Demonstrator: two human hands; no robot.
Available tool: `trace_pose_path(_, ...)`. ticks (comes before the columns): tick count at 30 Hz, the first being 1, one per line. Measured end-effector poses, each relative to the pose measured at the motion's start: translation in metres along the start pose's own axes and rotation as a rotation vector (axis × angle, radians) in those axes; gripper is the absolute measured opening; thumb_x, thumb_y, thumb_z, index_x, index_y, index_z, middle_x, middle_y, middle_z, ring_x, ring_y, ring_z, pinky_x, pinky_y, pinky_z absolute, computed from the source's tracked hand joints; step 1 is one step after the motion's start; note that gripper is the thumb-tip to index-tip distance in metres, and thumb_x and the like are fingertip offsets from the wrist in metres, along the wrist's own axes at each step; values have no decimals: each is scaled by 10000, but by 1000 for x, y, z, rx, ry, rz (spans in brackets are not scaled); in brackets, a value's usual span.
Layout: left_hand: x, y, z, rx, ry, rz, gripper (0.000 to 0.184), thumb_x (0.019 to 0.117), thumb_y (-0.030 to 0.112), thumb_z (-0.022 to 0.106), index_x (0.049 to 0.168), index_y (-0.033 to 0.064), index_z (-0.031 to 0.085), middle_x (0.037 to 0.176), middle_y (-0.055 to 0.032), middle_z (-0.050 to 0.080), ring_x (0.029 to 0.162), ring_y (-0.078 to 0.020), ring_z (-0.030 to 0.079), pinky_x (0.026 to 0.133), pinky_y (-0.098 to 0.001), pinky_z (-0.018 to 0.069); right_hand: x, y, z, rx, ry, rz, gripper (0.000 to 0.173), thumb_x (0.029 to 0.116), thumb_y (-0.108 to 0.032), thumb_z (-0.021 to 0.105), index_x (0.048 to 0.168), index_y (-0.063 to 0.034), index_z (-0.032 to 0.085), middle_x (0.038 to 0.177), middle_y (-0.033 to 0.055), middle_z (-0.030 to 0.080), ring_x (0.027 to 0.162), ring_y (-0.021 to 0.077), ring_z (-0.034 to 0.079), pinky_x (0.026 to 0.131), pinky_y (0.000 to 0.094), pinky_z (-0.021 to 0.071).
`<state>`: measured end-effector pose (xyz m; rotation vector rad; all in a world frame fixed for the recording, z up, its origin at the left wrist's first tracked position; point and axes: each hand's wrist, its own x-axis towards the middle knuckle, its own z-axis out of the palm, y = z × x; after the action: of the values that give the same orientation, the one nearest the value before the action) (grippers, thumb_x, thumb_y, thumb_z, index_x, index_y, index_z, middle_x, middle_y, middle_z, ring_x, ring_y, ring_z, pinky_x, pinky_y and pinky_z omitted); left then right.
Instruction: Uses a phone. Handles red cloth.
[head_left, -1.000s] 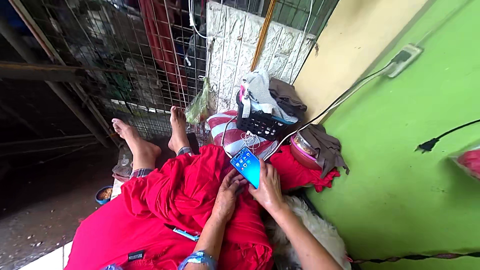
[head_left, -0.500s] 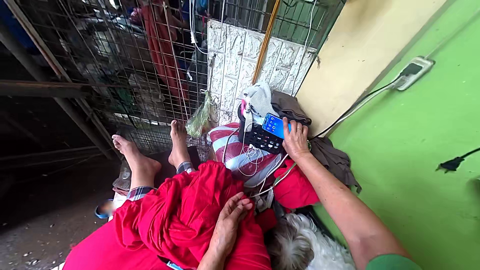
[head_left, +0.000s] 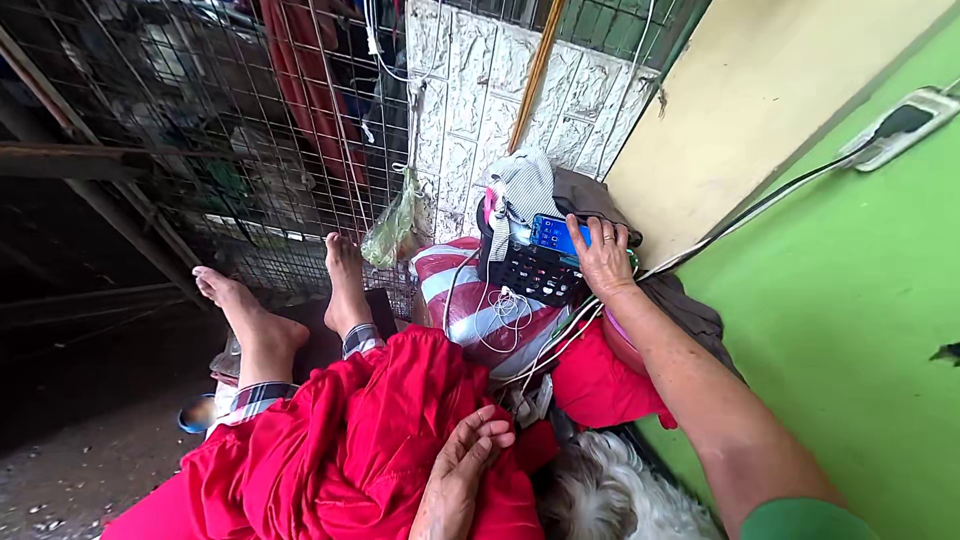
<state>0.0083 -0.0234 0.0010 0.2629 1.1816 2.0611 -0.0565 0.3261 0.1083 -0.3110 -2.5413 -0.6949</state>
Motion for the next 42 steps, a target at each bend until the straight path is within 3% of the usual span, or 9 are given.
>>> trace_pose_path(7, 0, -1, 0, -20, -6, 0, 376, 1034, -13, 355, 1393, -80, 445, 1155, -111, 704, 1029, -160, 713, 966, -311, 565, 6, -6, 1, 23, -85, -1, 770, 890, 205, 567, 1588, -42, 356, 1480, 381, 441, 1319, 604, 465, 1052, 725, 337)
trace_pose_path(11, 1, -1, 0, -31, -4, 11, 367, 1037, -12, 361, 1387, -82, 449, 1138, -108, 712, 1019, -159, 716, 965, -308, 565, 9, -10, -1, 51, -126, 20, 774, 896, 205, 558, 1597, -37, 335, 1596, 307, 352, 1383, 583, 413, 1076, 709, 321)
trace_pose_path(13, 1, -1, 0, -22, -9, 11, 373, 1036, -7, 363, 1393, -81, 443, 1141, -103, 709, 1018, -155, 713, 962, -308, 564, 12, -9, -1, 96, -165, 38, 797, 898, 213, 544, 1612, -42, 298, 1644, 279, 280, 1432, 586, 348, 1118, 739, 250)
trace_pose_path(18, 1, 0, -1, -30, -14, 10, 377, 1035, -11, 353, 1396, -81, 439, 1143, -104, 711, 1016, -158, 716, 962, -311, 567, 13, -6, 4, 232, -175, 31, 1035, 712, 242, 719, 1612, -2, 269, 1682, 199, 252, 1489, 547, 275, 1133, 775, 165)
trace_pose_path(20, 2, -1, -1, -32, -16, 6, 377, 1034, -11, 357, 1395, -79, 442, 1146, -103, 709, 1018, -156, 715, 960, -309, 568, 7, -8, 9, 358, -127, 26, 965, 713, 261, 657, 1586, -6, 345, 1661, 204, 301, 1487, 557, 272, 1133, 791, 147)
trace_pose_path(24, 2, -1, 0, -39, -19, 7, 375, 1033, -19, 356, 1394, -80, 440, 1143, -102, 711, 1019, -159, 716, 969, -313, 565, 7, -15, 21, 493, -22, 113, 583, 951, 138, 514, 1491, -79, 541, 1622, 183, 391, 1482, 535, 310, 1120, 806, 140)
trace_pose_path(28, 1, -1, 0, -40, -9, 10, 376, 1029, -20, 353, 1388, -79, 448, 1137, -100, 714, 1016, -159, 717, 962, -311, 567, 17, -20, 15, 573, -41, 183, 701, 868, 251, 486, 1456, -116, 593, 1636, 201, 355, 1490, 523, 304, 1118, 815, 98)
trace_pose_path(37, 4, -5, 1, -3, -6, 20, 358, 1052, 0, 392, 1394, -86, 456, 1156, -134, 702, 1019, -160, 712, 955, -300, 568, 16, -33, -8, 341, -345, 246, 852, 906, 186, 546, 1631, -195, 312, 1718, 163, 140, 1549, 517, 112, 1127, 809, 103)
trace_pose_path(42, -31, 28, 20, 244, -64, 108, 364, 1033, 23, 403, 1367, -71, 512, 1220, -121, 671, 1063, -139, 687, 966, -300, 556, 13, -45, -29, 308, -381, 307, 817, 920, 140, 566, 1637, -76, 241, 1706, 239, 97, 1541, 532, 115, 1152, 775, 109)
